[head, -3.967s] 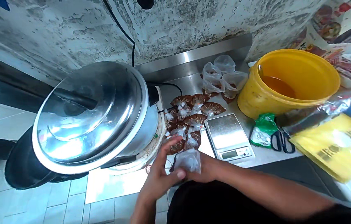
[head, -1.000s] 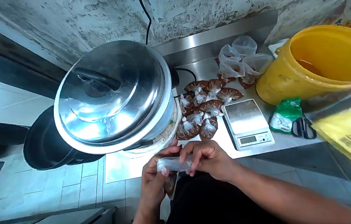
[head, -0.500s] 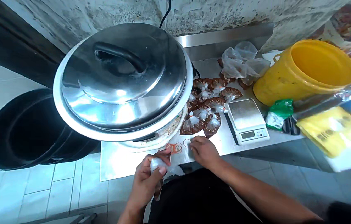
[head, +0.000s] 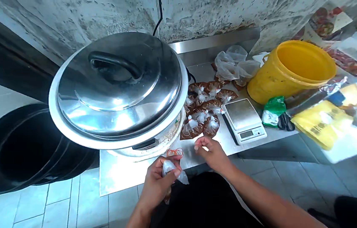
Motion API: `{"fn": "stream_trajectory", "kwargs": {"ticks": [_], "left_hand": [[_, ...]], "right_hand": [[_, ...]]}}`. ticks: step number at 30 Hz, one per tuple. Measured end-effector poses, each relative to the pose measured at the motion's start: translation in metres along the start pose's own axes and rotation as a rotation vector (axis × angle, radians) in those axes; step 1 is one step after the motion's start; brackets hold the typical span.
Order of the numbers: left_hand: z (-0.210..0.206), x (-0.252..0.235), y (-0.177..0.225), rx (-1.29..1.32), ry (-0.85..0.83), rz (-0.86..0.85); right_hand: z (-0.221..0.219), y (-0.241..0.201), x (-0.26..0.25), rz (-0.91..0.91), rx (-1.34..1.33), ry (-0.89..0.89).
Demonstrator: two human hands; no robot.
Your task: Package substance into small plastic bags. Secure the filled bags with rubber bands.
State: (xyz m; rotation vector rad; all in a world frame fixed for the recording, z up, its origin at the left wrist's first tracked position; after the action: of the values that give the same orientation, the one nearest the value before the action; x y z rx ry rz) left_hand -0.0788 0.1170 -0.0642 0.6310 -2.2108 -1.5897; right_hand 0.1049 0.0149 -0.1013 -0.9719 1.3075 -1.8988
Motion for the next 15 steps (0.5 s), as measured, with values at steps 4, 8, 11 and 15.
{"fn": "stream_trajectory", "kwargs": {"ticks": [4, 8, 11, 15], "left_hand": [[-0.024, -0.023, -0.004, 0.036, -0.014, -0.051], [-0.049, -0.047, -0.012, 0.047, 0.033, -0.033], [-0.071, -0.068, -0.017, 0.057, 0.065, -0.011], [-0.109, -0.098, -0.030, 0.152, 0.152, 0.030]], "right_hand": [[0.005, -0.032, 0.008, -0.042, -0.283, -0.076], [0.024, -0.050, 0.013, -0.093, -0.346, -0.123], [0.054, -0.046, 0.008, -0.068, -0.289, -0.123], [0.107, -0.041, 0.000, 0.030, -0.224, -0.183]]}}
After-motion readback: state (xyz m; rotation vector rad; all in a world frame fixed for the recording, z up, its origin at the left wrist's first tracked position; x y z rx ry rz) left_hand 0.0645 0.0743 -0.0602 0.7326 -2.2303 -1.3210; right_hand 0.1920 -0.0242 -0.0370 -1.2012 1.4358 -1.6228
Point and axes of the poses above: each hand's wrist, its own x-axis away from the middle knuckle, its own z-axis out of the back of the hand, y = z × x, the point moved 10 cm from there along -x, towards the middle knuckle
